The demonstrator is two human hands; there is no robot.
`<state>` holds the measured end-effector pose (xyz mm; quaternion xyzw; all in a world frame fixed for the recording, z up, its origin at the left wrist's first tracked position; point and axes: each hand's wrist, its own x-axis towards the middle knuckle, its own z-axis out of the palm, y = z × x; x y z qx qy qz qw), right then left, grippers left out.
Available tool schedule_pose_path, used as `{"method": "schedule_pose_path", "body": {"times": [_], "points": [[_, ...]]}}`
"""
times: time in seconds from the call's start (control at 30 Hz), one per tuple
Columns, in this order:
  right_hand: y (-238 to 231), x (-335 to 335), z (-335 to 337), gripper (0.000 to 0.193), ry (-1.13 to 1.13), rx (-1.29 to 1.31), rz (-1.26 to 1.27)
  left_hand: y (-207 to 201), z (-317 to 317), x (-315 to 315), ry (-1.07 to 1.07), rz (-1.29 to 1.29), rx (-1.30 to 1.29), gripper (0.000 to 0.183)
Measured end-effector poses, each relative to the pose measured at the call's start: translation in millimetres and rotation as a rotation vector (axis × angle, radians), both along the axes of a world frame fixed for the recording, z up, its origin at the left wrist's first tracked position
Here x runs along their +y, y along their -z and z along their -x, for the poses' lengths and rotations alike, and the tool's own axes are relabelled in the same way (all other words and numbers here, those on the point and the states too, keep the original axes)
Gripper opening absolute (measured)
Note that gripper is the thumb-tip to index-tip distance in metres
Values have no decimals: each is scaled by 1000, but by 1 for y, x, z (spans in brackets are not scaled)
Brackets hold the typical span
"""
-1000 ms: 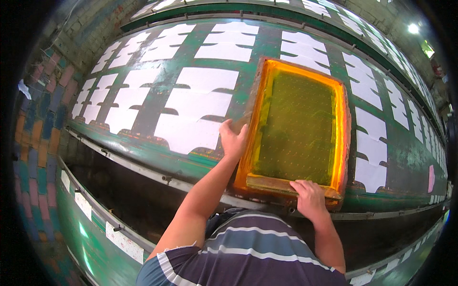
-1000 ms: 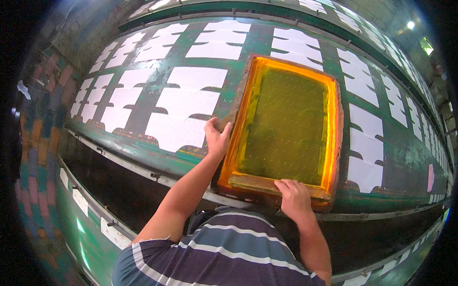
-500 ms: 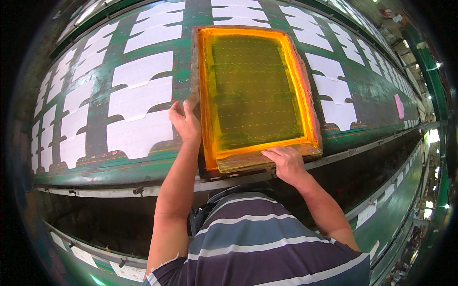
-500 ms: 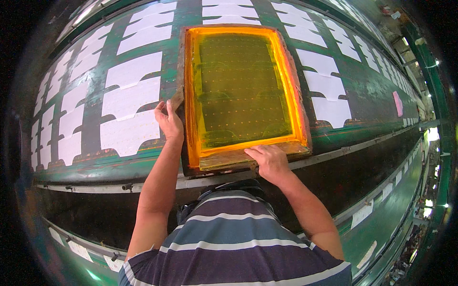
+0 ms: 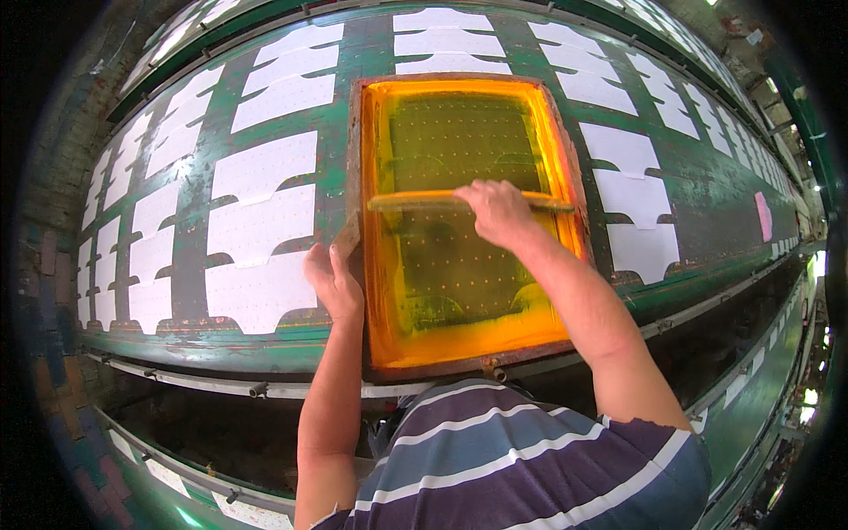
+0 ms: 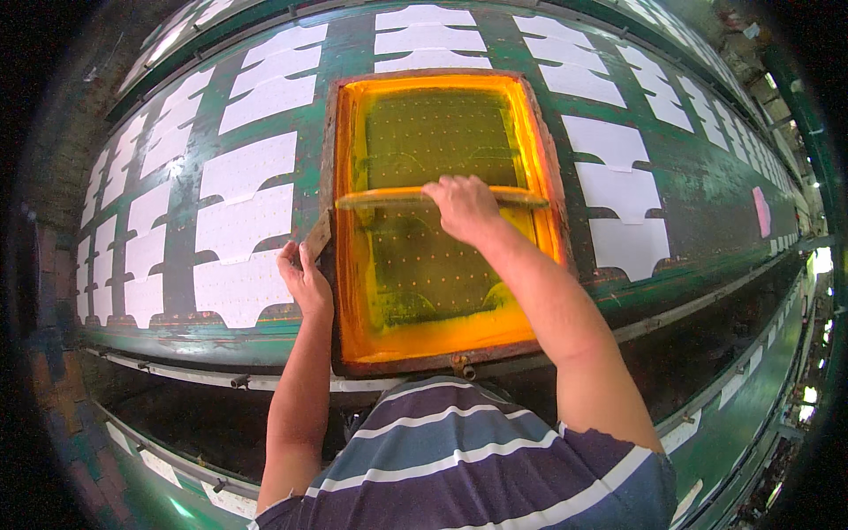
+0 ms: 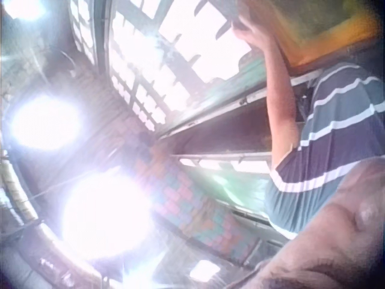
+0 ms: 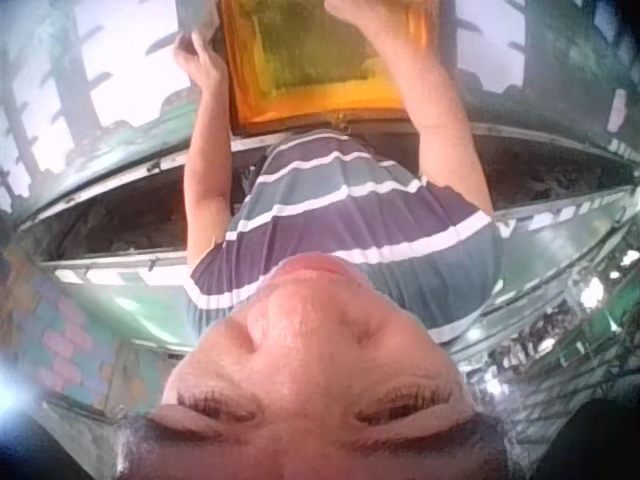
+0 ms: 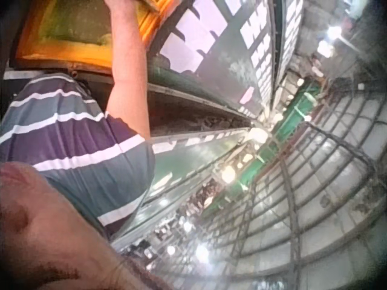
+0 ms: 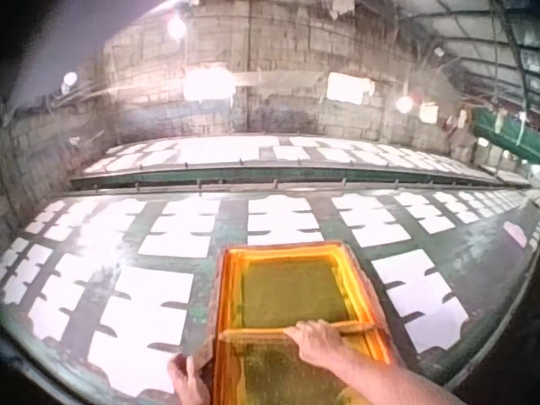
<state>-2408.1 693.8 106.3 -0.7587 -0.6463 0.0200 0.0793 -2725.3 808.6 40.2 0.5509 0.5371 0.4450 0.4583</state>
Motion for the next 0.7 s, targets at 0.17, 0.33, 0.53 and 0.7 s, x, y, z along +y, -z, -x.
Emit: {"method": "schedule_pose_path", "body": {"times": [0.17,0.33,0.53,0.7], "points": [[-3,93,-76,55,32,12,66,-5,-4,-5,-49,-27,11,50],[9,163,-137,51,17,-42,-6,0,-6,-7,-107,-36,71,46],[5,208,-181,59,62,27,11,0,-7,-6,-132,-21,74,44],[14,220,-205,54,39,-48,-120,-1,-9,-7,-162,-16,171,43]]}}
